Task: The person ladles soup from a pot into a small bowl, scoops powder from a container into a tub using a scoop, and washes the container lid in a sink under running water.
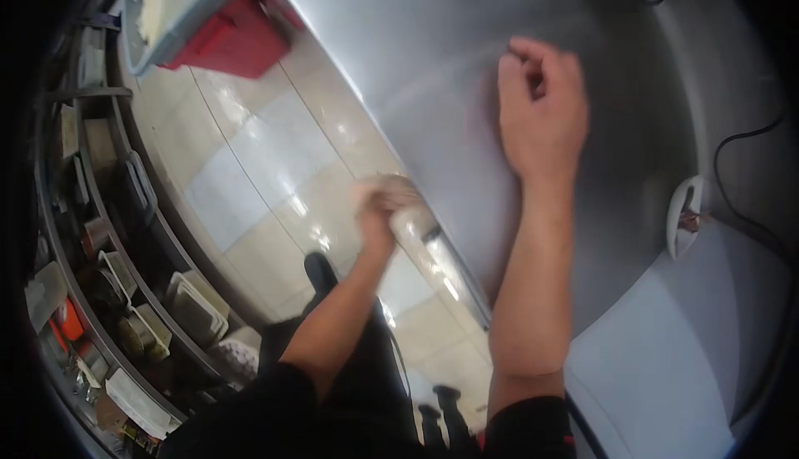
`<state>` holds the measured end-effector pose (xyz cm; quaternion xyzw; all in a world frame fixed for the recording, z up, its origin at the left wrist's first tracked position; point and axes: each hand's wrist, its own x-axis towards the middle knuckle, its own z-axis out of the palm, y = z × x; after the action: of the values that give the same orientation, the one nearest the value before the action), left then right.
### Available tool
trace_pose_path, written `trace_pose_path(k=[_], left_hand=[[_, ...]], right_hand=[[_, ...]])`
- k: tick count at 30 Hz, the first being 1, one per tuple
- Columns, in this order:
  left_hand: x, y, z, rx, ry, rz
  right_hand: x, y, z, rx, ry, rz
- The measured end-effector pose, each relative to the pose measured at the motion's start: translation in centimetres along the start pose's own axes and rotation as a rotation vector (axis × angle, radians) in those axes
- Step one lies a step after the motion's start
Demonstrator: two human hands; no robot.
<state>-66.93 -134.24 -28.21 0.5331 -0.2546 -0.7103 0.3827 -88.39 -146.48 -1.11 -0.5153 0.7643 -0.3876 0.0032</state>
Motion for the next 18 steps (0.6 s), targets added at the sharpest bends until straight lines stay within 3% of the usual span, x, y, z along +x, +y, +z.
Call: trace_pose_path(k=[2,4,6,7,8,10,12,14,15,16,17,18], left_hand=[[2.7,11.2,-0.7,0.067,0.182,0.412],[1.2,24.1,3.3,0.485,0.265,0.864],[1.9,32.7,8.0,0.682,0.051,1.311],[2.5,35.2,10.6,0.74,-0.078,1.35],[2.5,35.5,12.9,0.724,-0.121,1.147],[2.5,35.7,13.1,0.966,-0.092,1.321],[0.7,34.3,10.9,0.719,0.041,1.42],[0.6,26.0,6.7,0.158,0.21,1.004],[1.0,21.0,5.9,0.091,0.36,0.729],[1.7,15.0,5.4,0.11,0.38,0.334],[2.7,7.1,4.6,0.004,0.172,0.119],[3.5,-0.7,5.8,-0.089,0.169,-0.063]], right_hand=[[0.3,-0.8,-0.2,0.094,0.036,0.154],[0.4,-1.0,-0.3,0.185,0.074,0.214],[0.4,-0.9,-0.4,0.195,0.057,0.209],[0.3,-0.9,-0.4,0.188,0.065,0.222],[0.2,-0.5,-0.4,0.181,0.067,0.238],[0.3,-0.6,-0.3,0.245,0.087,0.218],[0.3,-1.1,-0.5,0.269,0.076,0.228],[0.3,-0.8,-0.3,0.245,0.06,0.223],[0.3,-0.8,-0.3,0.241,0.049,0.229],[0.2,-1.0,-0.2,0.23,0.044,0.187],[0.1,-1.1,-0.1,0.218,0.04,0.144],[0.1,-1.2,-0.1,0.247,0.02,0.139]])
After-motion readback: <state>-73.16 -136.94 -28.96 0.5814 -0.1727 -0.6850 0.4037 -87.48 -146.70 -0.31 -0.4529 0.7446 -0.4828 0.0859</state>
